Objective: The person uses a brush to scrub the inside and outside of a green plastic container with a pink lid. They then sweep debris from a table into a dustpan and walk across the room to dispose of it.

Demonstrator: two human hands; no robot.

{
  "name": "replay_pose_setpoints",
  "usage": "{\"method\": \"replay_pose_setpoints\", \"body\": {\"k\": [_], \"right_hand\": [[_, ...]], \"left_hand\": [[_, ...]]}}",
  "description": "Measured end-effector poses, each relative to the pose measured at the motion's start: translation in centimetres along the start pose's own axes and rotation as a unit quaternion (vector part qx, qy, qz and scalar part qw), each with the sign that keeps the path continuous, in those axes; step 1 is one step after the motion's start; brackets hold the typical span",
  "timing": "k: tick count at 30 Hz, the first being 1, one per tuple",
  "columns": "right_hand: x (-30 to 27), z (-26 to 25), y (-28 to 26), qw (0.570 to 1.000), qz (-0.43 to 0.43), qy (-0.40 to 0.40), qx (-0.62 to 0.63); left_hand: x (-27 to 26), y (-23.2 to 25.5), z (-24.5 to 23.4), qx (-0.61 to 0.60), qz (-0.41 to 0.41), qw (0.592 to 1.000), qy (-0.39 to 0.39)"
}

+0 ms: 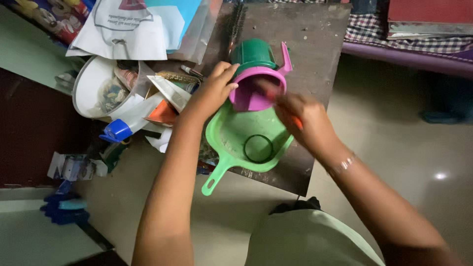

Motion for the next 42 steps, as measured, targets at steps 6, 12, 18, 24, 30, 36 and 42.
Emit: {"method": "replay_pose_setpoints", "body": {"k": [6,12,18,24,30,36,42], "right_hand": [[3.5,6.8,2.6,0.943,-0.109,0.033,-0.313],[2.0,7.2,3.4,0.998,-0.037,-0.058,0.014],[4.7,4.7,4.0,0.998,-0.053,0.036,-0.026],[4.4,5.6,3.7,0.995,0.028,-0.041,0.087],[3.9,-1.5,4.4,0.950,0.153,-0.137,0.235],[4.7,-0.1,3.0,0.993,0.087,0.000,0.075],[4.0,-0.1,3.0,0.989,0.119,-0.058,0.068]], "left_hand": [[1.5,1.1,-0.4,0.035,-0.037,0.998,-0.029],[2.5,1.2,-0.2,0.037,-0.007,0.999,-0.027],[2.3,1.5,0.4,0.050,-0.037,0.998,-0.023],[1.0,0.3,1.4,0.072,-0.061,0.996,-0.001],[-1.6,-2.0,2.4,0.034,-0.065,0.996,0.050],[-1.3,-4.2,6.9,-0.044,-0.061,0.991,0.108],[-2.1,-7.0,9.1,-0.021,-0.085,0.990,0.109]]}}
Point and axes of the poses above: each hand's wrist, its own x-axis towards the middle knuckle, its own z-axis out of the palm, y = z × x, the point moved 3 cm from there along x, towards the middle knuckle, and after that the axes turned 12 degrees about z, right-handed, at the moved point
